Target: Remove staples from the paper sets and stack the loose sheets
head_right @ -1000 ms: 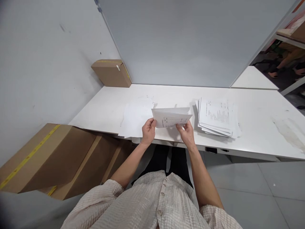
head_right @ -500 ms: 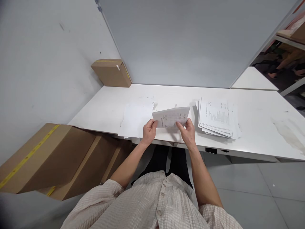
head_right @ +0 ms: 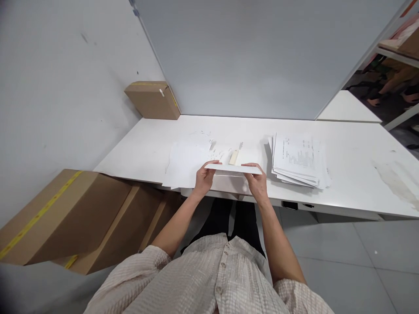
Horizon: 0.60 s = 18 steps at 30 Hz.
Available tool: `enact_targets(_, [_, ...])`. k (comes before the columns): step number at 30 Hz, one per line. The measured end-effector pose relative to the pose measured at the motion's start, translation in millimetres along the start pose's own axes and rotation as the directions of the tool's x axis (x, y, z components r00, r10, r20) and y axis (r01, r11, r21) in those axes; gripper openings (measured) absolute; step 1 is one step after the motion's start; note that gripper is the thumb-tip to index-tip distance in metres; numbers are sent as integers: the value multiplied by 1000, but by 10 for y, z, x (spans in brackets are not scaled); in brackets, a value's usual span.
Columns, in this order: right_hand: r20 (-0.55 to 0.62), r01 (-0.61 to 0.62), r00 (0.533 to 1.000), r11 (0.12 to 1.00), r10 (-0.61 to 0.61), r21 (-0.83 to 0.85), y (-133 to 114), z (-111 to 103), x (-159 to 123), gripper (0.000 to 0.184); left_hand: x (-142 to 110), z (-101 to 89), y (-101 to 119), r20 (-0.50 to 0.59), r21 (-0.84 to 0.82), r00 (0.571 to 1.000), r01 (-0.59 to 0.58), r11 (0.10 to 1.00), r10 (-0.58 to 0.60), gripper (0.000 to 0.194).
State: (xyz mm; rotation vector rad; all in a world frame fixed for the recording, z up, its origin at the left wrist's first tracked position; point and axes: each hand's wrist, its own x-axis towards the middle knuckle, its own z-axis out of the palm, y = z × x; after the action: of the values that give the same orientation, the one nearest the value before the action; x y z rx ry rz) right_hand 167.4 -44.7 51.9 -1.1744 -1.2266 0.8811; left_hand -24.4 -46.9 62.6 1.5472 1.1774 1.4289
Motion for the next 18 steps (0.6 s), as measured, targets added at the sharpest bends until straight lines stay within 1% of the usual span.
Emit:
enact_targets(2, [-11, 3, 1000, 1000, -3, 4, 10, 2, -5, 24, 4, -4, -1, -4, -1, 1000, 8, 1000, -8, 34])
enact_targets(4, [-7, -18, 1000, 1000, 19, 20, 30, 11, -9, 26, 9, -7, -11, -5, 11, 999, 50, 999, -50, 33])
enact_targets(7, [9, -53, 999, 998, 53, 38, 30, 22, -23, 29, 10, -9, -15, 9, 20, 994, 109, 994, -110, 36])
enact_targets(11, [-6, -46, 999, 997, 46, -63, -72, -15, -82, 25, -18, -7, 40, -9, 13, 994, 112, 994, -112, 39])
enact_targets(13, [7, -47, 999, 993, 48, -112, -119, -54, -138, 24, -53, -2, 63, -15, 8, 992, 125, 992, -125, 41])
enact_targets(16, [30, -116, 992, 985, 121, -128, -107, -107, -254, 24, -136, 19, 40, -7, 7, 985, 171, 985, -171, 41])
enact_targets(18, [40, -186, 981, 978, 190, -91, -50, -127, -340, 27, -201, 37, -9, 0, 3, 979, 206, 979, -206, 42])
